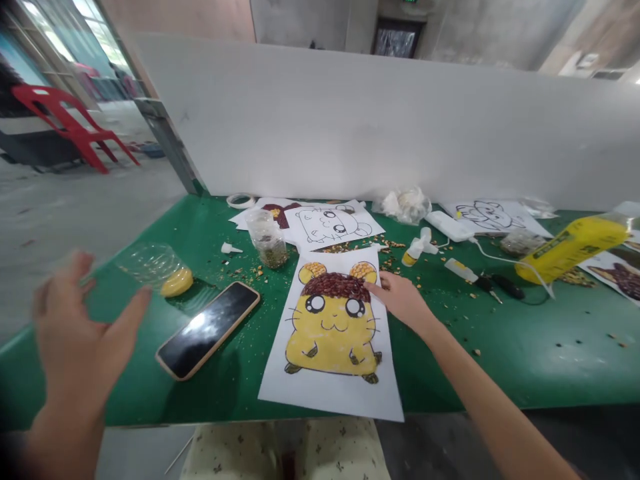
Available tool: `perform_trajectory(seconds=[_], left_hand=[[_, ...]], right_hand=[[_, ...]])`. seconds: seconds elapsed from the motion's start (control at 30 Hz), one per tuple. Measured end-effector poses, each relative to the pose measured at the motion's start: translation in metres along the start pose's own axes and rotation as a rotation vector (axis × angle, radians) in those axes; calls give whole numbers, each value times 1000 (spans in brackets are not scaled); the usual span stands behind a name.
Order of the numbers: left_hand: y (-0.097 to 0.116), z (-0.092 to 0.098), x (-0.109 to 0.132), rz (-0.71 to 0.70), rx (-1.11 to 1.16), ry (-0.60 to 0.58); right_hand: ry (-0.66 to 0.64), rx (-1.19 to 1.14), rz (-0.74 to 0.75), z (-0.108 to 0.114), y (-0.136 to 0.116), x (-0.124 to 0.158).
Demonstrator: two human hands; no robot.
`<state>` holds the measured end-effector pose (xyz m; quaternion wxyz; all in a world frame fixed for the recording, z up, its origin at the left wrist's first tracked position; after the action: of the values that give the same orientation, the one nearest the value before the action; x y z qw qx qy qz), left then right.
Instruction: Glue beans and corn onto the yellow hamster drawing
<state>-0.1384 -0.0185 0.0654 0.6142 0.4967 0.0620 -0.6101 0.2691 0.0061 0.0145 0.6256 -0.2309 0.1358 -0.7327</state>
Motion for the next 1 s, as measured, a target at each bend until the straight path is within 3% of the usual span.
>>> perform_trajectory(seconds=[0.03,0.07,0.13,0.23,0.33,0.43,0.6,1.0], left_hand=[[14,-2,5,-75,29,-12],[27,-7,10,-155,78,-102],[48,-24,22,-297,186,-399],[68,-59,40,-537,210,-862],[82,-93,56,-801,173,-1105],[90,-122,64,-892,115,-1116],[94,-149,71,-857,134,-1069],[88,-156,72,-739,199,-1130]], right_hand=[[74,203,-34,7,1,2],[140,361,-58,13,0,3],[209,512,-34,19,-4,3],[179,484,205,8,-17,-2],[138,406,487,-15,-29,-10],[202,307,630,-30,-29,-17],[235,231,686,-32,-17,-20],[144,377,681,-39,-24,-6]])
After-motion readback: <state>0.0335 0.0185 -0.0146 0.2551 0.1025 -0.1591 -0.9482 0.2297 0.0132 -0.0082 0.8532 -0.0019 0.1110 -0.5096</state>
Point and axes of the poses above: each hand's wrist, its own x-axis away from the middle knuckle, its own z-axis out of the back of the hand, y = z × x, the point moved 2 cm from there along -x, towards the middle knuckle, and after that the axes turned 11 degrees about x, right-handed, at the moved point
